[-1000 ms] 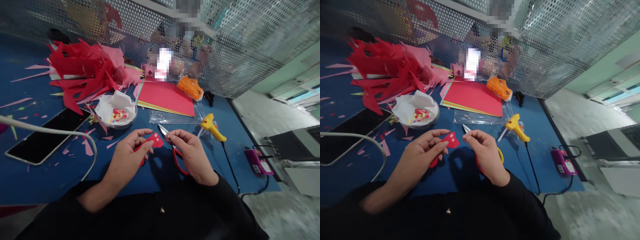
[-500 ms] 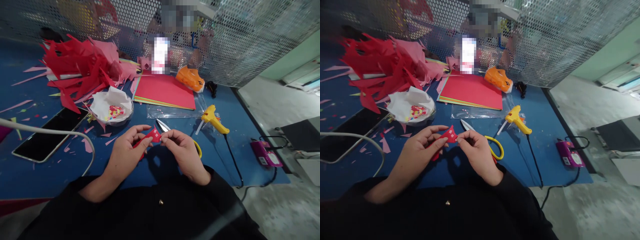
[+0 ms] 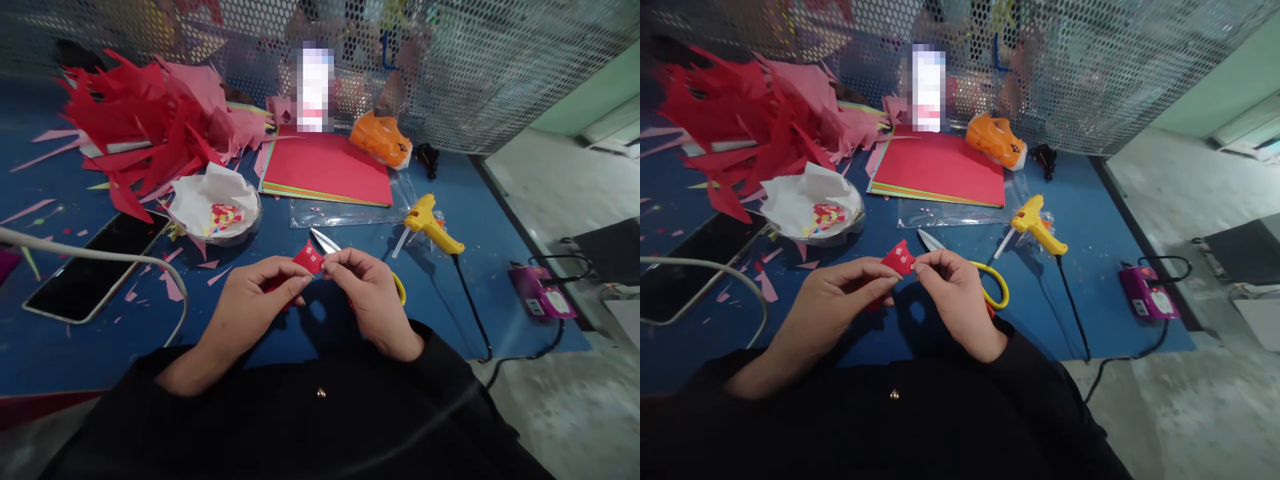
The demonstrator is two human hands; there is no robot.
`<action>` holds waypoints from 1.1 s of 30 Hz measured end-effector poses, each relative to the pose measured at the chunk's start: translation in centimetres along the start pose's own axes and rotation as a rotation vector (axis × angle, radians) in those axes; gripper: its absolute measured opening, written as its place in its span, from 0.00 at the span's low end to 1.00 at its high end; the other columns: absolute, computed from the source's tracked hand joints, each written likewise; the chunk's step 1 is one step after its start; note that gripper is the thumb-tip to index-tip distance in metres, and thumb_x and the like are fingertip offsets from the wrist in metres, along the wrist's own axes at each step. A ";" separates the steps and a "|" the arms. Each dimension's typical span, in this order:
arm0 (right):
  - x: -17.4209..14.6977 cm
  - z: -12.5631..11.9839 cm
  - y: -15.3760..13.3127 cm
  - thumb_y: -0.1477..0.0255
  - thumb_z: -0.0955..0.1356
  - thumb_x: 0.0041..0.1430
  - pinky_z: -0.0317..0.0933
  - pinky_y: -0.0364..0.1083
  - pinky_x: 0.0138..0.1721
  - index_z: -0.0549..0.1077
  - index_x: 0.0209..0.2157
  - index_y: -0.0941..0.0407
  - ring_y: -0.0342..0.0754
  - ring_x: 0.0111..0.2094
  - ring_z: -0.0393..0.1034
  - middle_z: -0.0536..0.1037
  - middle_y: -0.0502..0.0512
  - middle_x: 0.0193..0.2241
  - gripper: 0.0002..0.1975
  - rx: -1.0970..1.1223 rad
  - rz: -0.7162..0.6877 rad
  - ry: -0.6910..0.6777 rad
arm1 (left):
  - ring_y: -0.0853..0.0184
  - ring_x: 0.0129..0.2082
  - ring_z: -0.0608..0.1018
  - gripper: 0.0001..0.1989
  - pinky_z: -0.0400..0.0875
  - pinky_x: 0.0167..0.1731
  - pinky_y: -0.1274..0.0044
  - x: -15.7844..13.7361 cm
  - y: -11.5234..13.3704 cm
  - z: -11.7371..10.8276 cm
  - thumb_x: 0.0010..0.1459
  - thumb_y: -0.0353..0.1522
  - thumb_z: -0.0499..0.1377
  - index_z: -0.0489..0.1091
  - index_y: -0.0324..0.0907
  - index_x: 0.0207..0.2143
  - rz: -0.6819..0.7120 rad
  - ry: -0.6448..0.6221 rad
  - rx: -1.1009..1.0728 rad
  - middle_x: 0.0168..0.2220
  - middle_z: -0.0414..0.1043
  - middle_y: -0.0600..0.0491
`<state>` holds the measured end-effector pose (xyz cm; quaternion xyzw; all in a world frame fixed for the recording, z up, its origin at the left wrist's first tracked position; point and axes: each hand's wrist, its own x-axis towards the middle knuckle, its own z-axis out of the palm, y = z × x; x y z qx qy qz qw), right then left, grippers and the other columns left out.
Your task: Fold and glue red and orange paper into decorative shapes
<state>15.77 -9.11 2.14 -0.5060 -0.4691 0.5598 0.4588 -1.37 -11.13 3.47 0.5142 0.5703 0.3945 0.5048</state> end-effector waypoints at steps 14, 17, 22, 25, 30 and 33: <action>-1.0 0.9 0.5 0.75 0.71 0.57 0.66 0.50 0.44 0.78 0.29 0.51 0.48 0.39 0.70 0.74 0.50 0.31 0.05 -0.409 -0.443 0.105 | 0.73 0.22 0.74 0.07 0.68 0.25 0.81 0.0 -0.3 0.1 0.54 0.37 0.67 0.82 0.45 0.32 -0.024 0.004 -0.051 0.28 0.79 0.56; -1.1 0.9 0.7 0.75 0.70 0.59 0.66 0.50 0.42 0.77 0.30 0.51 0.48 0.39 0.70 0.73 0.51 0.33 0.05 -0.494 -0.496 0.120 | 0.71 0.24 0.75 0.07 0.69 0.27 0.80 0.0 -0.3 0.0 0.55 0.38 0.67 0.81 0.45 0.32 -0.007 0.003 -0.018 0.27 0.78 0.55; -1.3 1.0 0.8 0.75 0.70 0.59 0.65 0.50 0.41 0.77 0.31 0.51 0.48 0.39 0.70 0.73 0.51 0.33 0.05 -0.539 -0.551 0.130 | 0.70 0.25 0.75 0.08 0.70 0.30 0.78 0.1 -0.1 0.0 0.56 0.38 0.66 0.80 0.43 0.32 0.005 0.012 0.034 0.25 0.77 0.56; -1.3 1.0 0.8 0.75 0.70 0.60 0.65 0.50 0.41 0.77 0.32 0.52 0.48 0.40 0.70 0.73 0.51 0.33 0.05 -0.539 -0.567 0.120 | 0.69 0.25 0.75 0.08 0.70 0.32 0.78 0.1 -0.1 0.0 0.56 0.38 0.65 0.79 0.43 0.31 0.027 0.020 0.072 0.24 0.76 0.56; -1.2 0.8 1.1 0.76 0.71 0.60 0.65 0.49 0.41 0.77 0.33 0.52 0.47 0.40 0.70 0.73 0.50 0.33 0.04 -0.521 -0.607 0.109 | 0.68 0.27 0.75 0.08 0.70 0.33 0.77 0.2 -0.3 -0.1 0.55 0.38 0.64 0.78 0.43 0.30 0.081 0.026 0.100 0.26 0.76 0.56; -1.2 0.8 1.2 0.76 0.70 0.60 0.65 0.49 0.41 0.77 0.33 0.51 0.47 0.39 0.70 0.73 0.49 0.33 0.05 -0.518 -0.607 0.104 | 0.69 0.27 0.75 0.07 0.70 0.34 0.77 0.2 -0.3 -0.1 0.56 0.37 0.64 0.78 0.44 0.30 0.097 0.023 0.105 0.28 0.77 0.56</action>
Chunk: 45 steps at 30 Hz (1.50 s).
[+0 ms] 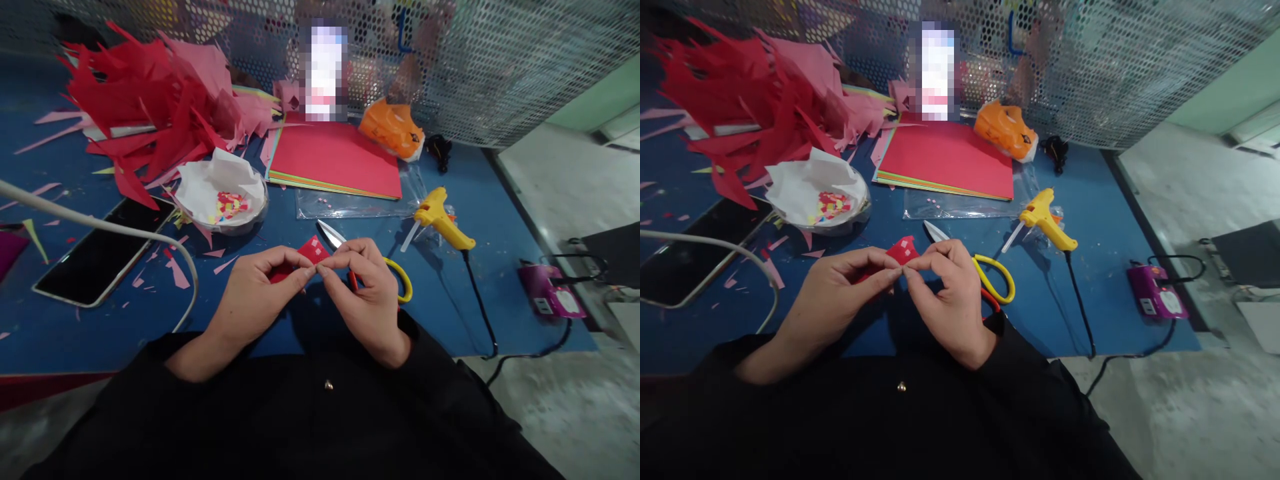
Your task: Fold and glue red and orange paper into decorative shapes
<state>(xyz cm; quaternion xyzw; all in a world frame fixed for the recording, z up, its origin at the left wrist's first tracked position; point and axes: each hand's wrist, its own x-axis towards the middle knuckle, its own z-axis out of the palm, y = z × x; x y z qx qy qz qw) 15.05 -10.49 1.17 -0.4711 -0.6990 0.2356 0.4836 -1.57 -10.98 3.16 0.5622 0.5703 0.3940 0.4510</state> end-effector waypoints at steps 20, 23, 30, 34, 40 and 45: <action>0.5 -1.0 0.1 0.76 0.71 0.60 0.64 0.50 0.43 0.78 0.34 0.53 0.47 0.40 0.71 0.73 0.51 0.35 0.03 -0.020 -0.001 -0.093 | 0.67 0.32 0.77 0.04 0.71 0.38 0.75 -0.2 0.0 0.1 0.56 0.35 0.63 0.77 0.46 0.30 0.084 0.025 0.073 0.31 0.79 0.56; 0.5 -1.1 0.1 0.75 0.71 0.60 0.64 0.51 0.43 0.77 0.34 0.53 0.48 0.40 0.71 0.73 0.52 0.36 0.02 -0.027 -0.002 -0.102 | 0.67 0.31 0.77 0.04 0.70 0.38 0.75 -0.1 0.0 0.1 0.55 0.34 0.63 0.77 0.46 0.30 0.095 0.023 0.082 0.31 0.79 0.56; 0.6 -1.1 -0.3 0.76 0.71 0.58 0.65 0.48 0.42 0.78 0.31 0.52 0.46 0.39 0.71 0.74 0.50 0.34 0.05 0.084 0.109 -0.029 | 0.69 0.27 0.75 0.07 0.68 0.31 0.78 -0.2 0.0 0.2 0.58 0.37 0.63 0.77 0.44 0.32 0.013 0.006 0.026 0.27 0.76 0.57; 0.8 -0.9 0.2 0.73 0.71 0.58 0.65 0.47 0.42 0.77 0.29 0.52 0.45 0.38 0.72 0.77 0.49 0.33 0.04 0.307 0.347 -0.058 | 0.71 0.22 0.72 0.10 0.64 0.24 0.79 -0.3 0.3 0.1 0.64 0.37 0.57 0.76 0.44 0.35 -0.042 -0.005 0.023 0.22 0.73 0.59; 0.8 -0.6 0.2 0.69 0.73 0.55 0.67 0.46 0.38 0.78 0.30 0.53 0.44 0.33 0.73 0.80 0.48 0.29 0.03 0.531 0.550 -0.059 | 0.71 0.24 0.74 0.08 0.67 0.29 0.78 -0.1 0.2 0.0 0.65 0.36 0.57 0.75 0.45 0.36 -0.009 -0.024 0.081 0.23 0.74 0.59; 0.7 -0.6 0.2 0.70 0.72 0.55 0.68 0.47 0.40 0.77 0.30 0.54 0.44 0.33 0.74 0.81 0.49 0.30 0.03 0.513 0.503 -0.080 | 0.66 0.33 0.81 0.06 0.71 0.33 0.77 0.1 0.1 0.3 0.61 0.37 0.62 0.71 0.44 0.37 -0.045 -0.031 -0.054 0.34 0.81 0.53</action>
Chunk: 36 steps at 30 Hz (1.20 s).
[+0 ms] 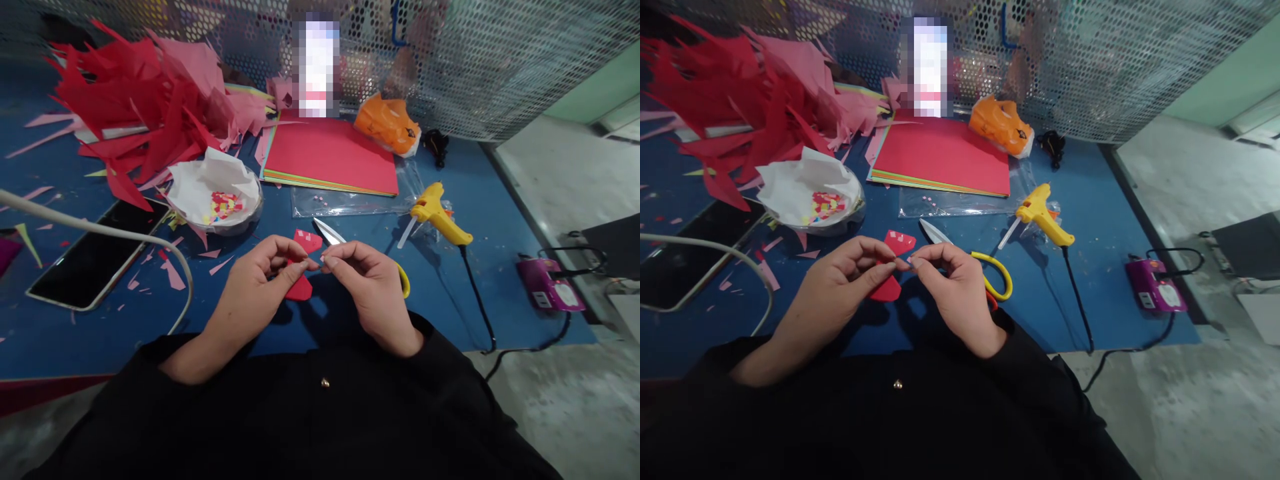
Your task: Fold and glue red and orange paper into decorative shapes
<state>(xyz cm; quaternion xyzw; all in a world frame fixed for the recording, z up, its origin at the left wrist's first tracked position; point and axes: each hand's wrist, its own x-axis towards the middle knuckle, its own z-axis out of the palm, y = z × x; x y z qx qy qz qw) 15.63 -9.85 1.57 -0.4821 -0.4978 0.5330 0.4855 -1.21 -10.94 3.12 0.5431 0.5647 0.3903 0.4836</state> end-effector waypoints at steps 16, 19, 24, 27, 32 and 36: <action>0.3 -0.2 0.2 0.69 0.72 0.55 0.66 0.44 0.35 0.77 0.29 0.54 0.43 0.32 0.70 0.79 0.49 0.31 0.03 -0.001 -0.029 0.047 | 0.69 0.30 0.79 0.09 0.71 0.30 0.79 0.4 -0.3 0.0 0.61 0.34 0.60 0.72 0.41 0.43 -0.138 -0.085 -0.237 0.34 0.79 0.54; 0.3 -0.3 0.4 0.70 0.72 0.56 0.66 0.45 0.36 0.76 0.30 0.54 0.43 0.32 0.70 0.79 0.49 0.32 0.03 -0.044 -0.057 0.033 | 0.70 0.27 0.76 0.08 0.69 0.28 0.80 0.4 -0.4 0.0 0.61 0.37 0.61 0.73 0.42 0.38 -0.135 -0.067 -0.235 0.29 0.76 0.55; 0.3 -0.3 0.3 0.71 0.71 0.57 0.67 0.46 0.39 0.76 0.30 0.54 0.43 0.33 0.71 0.79 0.49 0.32 0.02 -0.078 -0.056 -0.017 | 0.72 0.22 0.71 0.13 0.65 0.24 0.81 0.2 0.1 0.1 0.63 0.41 0.60 0.72 0.43 0.29 -0.144 -0.026 -0.124 0.23 0.71 0.57; 0.1 -0.3 0.1 0.73 0.70 0.58 0.67 0.46 0.41 0.76 0.30 0.54 0.44 0.35 0.73 0.79 0.49 0.33 0.03 -0.140 -0.099 -0.033 | 0.71 0.23 0.73 0.11 0.65 0.21 0.81 0.2 0.2 0.2 0.60 0.41 0.62 0.73 0.43 0.31 -0.175 -0.025 -0.125 0.25 0.74 0.55; -0.1 -0.1 -0.2 0.75 0.69 0.59 0.66 0.47 0.42 0.74 0.29 0.53 0.45 0.37 0.72 0.78 0.50 0.33 0.05 -0.293 -0.207 -0.019 | 0.72 0.20 0.71 0.12 0.62 0.17 0.83 0.1 0.0 0.1 0.57 0.42 0.64 0.77 0.42 0.35 -0.211 -0.021 -0.130 0.24 0.75 0.55; -0.2 0.1 -0.1 0.76 0.68 0.60 0.65 0.48 0.42 0.74 0.29 0.53 0.45 0.37 0.71 0.77 0.50 0.31 0.06 -0.341 -0.260 -0.012 | 0.73 0.19 0.70 0.13 0.62 0.16 0.83 0.1 0.0 0.0 0.56 0.43 0.65 0.77 0.42 0.34 -0.205 -0.048 -0.122 0.22 0.73 0.56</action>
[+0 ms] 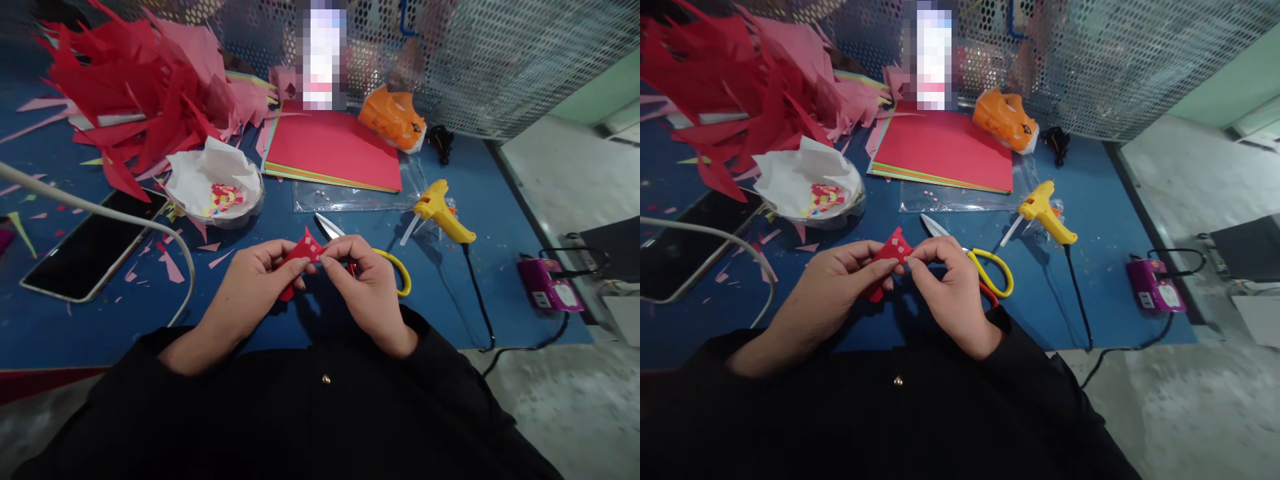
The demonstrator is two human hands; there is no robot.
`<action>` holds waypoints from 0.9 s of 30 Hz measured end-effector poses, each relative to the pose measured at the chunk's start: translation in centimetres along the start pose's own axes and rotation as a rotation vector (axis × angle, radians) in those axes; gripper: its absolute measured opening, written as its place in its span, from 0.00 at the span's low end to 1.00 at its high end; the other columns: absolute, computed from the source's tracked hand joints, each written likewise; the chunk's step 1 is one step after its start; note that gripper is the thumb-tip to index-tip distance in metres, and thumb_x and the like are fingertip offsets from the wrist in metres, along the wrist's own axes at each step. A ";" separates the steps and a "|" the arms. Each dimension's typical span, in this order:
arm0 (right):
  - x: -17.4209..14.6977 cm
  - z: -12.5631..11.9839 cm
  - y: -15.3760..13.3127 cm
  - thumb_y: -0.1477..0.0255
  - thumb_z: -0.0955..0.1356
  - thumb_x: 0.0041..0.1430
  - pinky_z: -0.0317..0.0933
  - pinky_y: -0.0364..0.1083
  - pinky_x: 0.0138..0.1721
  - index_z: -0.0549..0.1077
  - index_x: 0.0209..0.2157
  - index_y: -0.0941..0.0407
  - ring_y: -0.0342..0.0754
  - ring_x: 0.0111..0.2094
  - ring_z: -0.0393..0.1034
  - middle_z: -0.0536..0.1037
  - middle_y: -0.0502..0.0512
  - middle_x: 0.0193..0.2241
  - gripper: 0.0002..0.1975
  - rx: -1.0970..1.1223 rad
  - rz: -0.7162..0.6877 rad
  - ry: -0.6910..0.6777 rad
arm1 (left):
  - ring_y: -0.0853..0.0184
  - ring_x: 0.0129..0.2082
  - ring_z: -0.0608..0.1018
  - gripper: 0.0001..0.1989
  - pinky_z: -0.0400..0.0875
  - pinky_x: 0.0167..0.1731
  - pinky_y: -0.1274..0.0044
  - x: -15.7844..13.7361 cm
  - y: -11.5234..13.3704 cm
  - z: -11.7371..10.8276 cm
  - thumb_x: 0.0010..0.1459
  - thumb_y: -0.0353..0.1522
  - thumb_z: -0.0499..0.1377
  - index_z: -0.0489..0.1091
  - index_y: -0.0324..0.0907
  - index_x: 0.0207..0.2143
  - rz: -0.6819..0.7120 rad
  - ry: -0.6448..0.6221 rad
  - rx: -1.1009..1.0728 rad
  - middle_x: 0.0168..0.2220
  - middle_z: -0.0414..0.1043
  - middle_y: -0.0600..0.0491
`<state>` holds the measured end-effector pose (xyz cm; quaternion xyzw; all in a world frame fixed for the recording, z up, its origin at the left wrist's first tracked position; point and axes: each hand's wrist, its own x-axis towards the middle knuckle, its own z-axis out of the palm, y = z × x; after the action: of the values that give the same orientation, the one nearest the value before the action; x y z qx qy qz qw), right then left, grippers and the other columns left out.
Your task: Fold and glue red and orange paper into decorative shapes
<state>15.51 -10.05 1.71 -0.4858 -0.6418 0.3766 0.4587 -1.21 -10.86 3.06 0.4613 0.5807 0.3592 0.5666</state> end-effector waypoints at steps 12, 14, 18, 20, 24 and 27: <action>-0.1 0.5 0.2 0.76 0.68 0.59 0.64 0.49 0.41 0.71 0.28 0.52 0.46 0.36 0.70 0.75 0.49 0.31 0.06 -0.064 -0.061 0.045 | 0.72 0.19 0.71 0.15 0.62 0.17 0.83 0.1 -0.3 0.0 0.54 0.44 0.67 0.76 0.41 0.33 -0.004 -0.022 -0.046 0.23 0.74 0.55; -0.2 0.5 0.3 0.76 0.68 0.59 0.64 0.48 0.40 0.71 0.28 0.52 0.46 0.36 0.70 0.74 0.49 0.31 0.06 -0.072 -0.066 0.049 | 0.72 0.20 0.71 0.15 0.62 0.17 0.83 0.1 -0.3 -0.1 0.53 0.45 0.67 0.76 0.41 0.33 -0.002 -0.022 -0.050 0.24 0.74 0.55; -0.2 0.6 0.3 0.76 0.68 0.59 0.64 0.48 0.40 0.70 0.28 0.53 0.45 0.35 0.69 0.73 0.49 0.30 0.06 -0.079 -0.078 0.052 | 0.73 0.20 0.71 0.15 0.62 0.17 0.84 0.1 -0.2 0.0 0.53 0.44 0.68 0.76 0.42 0.32 -0.001 -0.022 -0.043 0.24 0.75 0.55; -0.3 0.6 0.3 0.77 0.68 0.59 0.64 0.48 0.40 0.70 0.28 0.53 0.45 0.35 0.69 0.73 0.49 0.30 0.07 -0.084 -0.076 0.053 | 0.74 0.19 0.70 0.15 0.61 0.16 0.84 0.0 -0.2 0.0 0.54 0.44 0.67 0.76 0.42 0.31 -0.003 -0.016 -0.034 0.23 0.74 0.56; -0.3 0.8 0.3 0.77 0.68 0.59 0.63 0.48 0.40 0.70 0.28 0.53 0.45 0.35 0.69 0.73 0.49 0.30 0.07 -0.074 -0.073 0.052 | 0.74 0.19 0.70 0.13 0.62 0.16 0.84 -0.1 -0.3 0.0 0.55 0.43 0.67 0.76 0.42 0.32 0.009 -0.003 -0.012 0.22 0.74 0.56; -0.4 0.8 0.3 0.78 0.68 0.58 0.63 0.47 0.39 0.70 0.28 0.53 0.45 0.35 0.69 0.73 0.49 0.30 0.07 -0.066 -0.076 0.053 | 0.74 0.19 0.71 0.12 0.63 0.16 0.85 -0.1 -0.3 0.1 0.56 0.42 0.66 0.76 0.42 0.32 0.024 -0.001 -0.002 0.23 0.74 0.56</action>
<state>14.86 -10.35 1.06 -0.4856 -0.6595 0.3243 0.4734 -1.20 -11.07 2.81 0.4678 0.5747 0.3662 0.5629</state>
